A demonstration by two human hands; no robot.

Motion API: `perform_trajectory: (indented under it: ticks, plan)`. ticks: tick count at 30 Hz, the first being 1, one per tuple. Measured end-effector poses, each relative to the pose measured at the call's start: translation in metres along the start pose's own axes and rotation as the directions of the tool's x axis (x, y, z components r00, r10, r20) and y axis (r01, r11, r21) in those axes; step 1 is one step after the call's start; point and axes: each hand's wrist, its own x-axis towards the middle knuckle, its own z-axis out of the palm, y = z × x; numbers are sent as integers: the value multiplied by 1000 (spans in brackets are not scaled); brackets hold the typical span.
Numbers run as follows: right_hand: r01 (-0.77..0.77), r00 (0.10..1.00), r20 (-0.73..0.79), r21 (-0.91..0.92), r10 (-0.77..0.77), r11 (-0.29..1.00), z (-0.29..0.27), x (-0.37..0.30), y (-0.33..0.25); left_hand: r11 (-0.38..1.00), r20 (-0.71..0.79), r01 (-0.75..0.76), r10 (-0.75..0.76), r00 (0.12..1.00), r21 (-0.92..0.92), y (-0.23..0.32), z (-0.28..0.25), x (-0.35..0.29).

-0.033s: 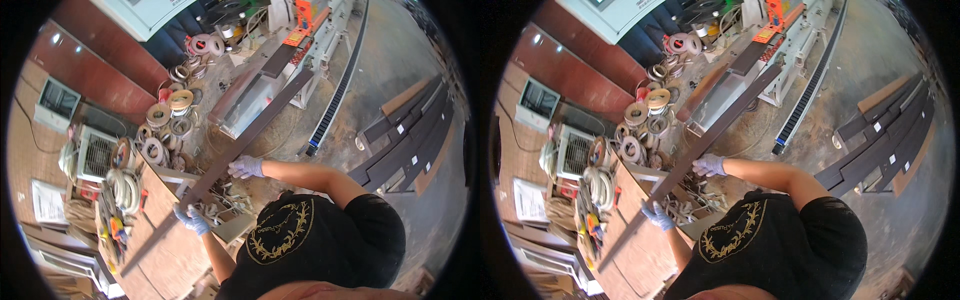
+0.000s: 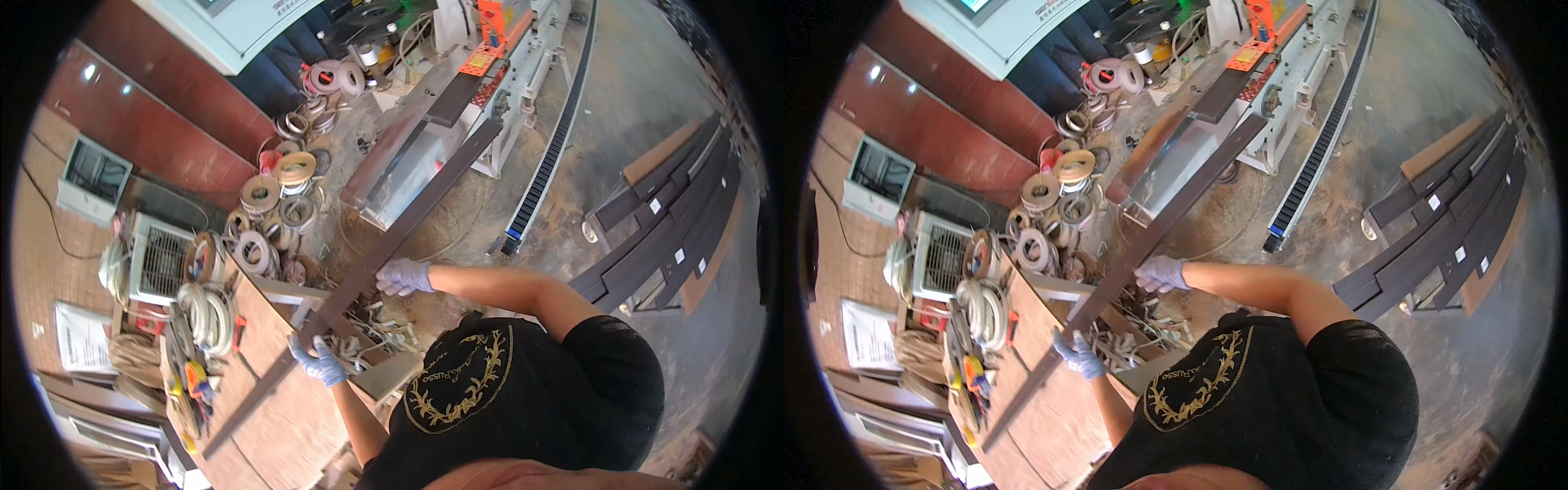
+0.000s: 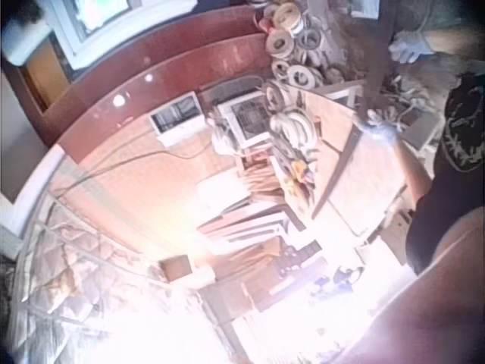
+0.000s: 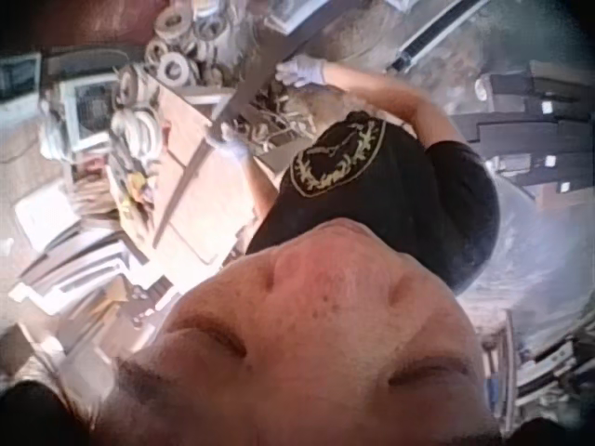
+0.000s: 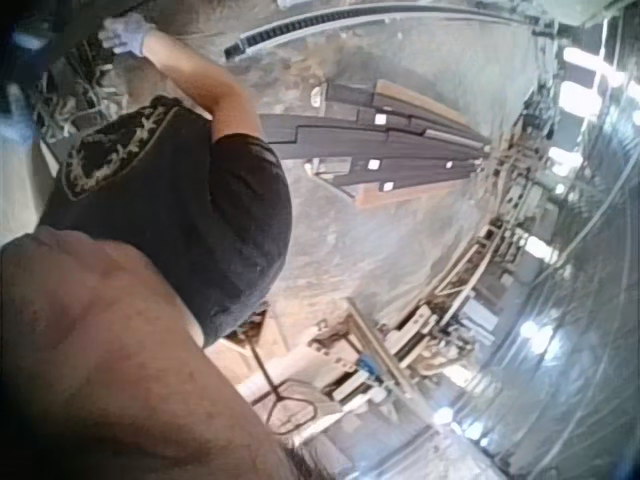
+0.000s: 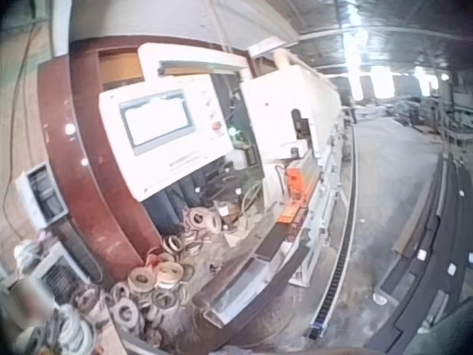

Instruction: The person repeatedly picks up long dark wooden planks, places them on a conveyor belt sander, and pushes them through the machine. After each pass, the person removes the plank and stacks it with others on a nearby table.

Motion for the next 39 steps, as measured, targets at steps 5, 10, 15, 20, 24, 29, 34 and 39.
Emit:
perform_trajectory:
  ticks: [5, 10, 15, 20, 24, 29, 34, 39]
  plan:
    - [106, 994, -29, 56, -104, 993, -30, -18, 31, 693, 478, -463, 191, 857, 553, -1, -11, 29]
    - [148, 980, -142, 47, -140, 988, -57, -91, 39, 749, 519, -427, 131, 845, 507, -50, -36, 59]
    - [212, 954, -257, 221, -153, 952, -89, -141, 69, 751, 522, -419, 117, 845, 511, -49, -14, 80]
    - [247, 931, -344, 345, -122, 905, -101, -144, 82, 782, 479, -318, 28, 877, 536, -27, 35, 83]
    - [307, 901, -414, 390, -133, 868, -102, -133, 85, 733, 457, -344, 51, 888, 586, -17, 79, 83]
    - [327, 872, -476, 394, -114, 859, -109, -118, 87, 739, 486, -303, -38, 873, 601, 27, 120, 80]
    - [374, 755, -556, -70, -347, 925, -119, -89, 58, 746, 526, -258, -142, 839, 613, 66, 149, 83]
    - [19, 550, -486, -806, -679, 592, -104, -55, -33, 747, 533, -238, -180, 827, 621, 71, 166, 86]
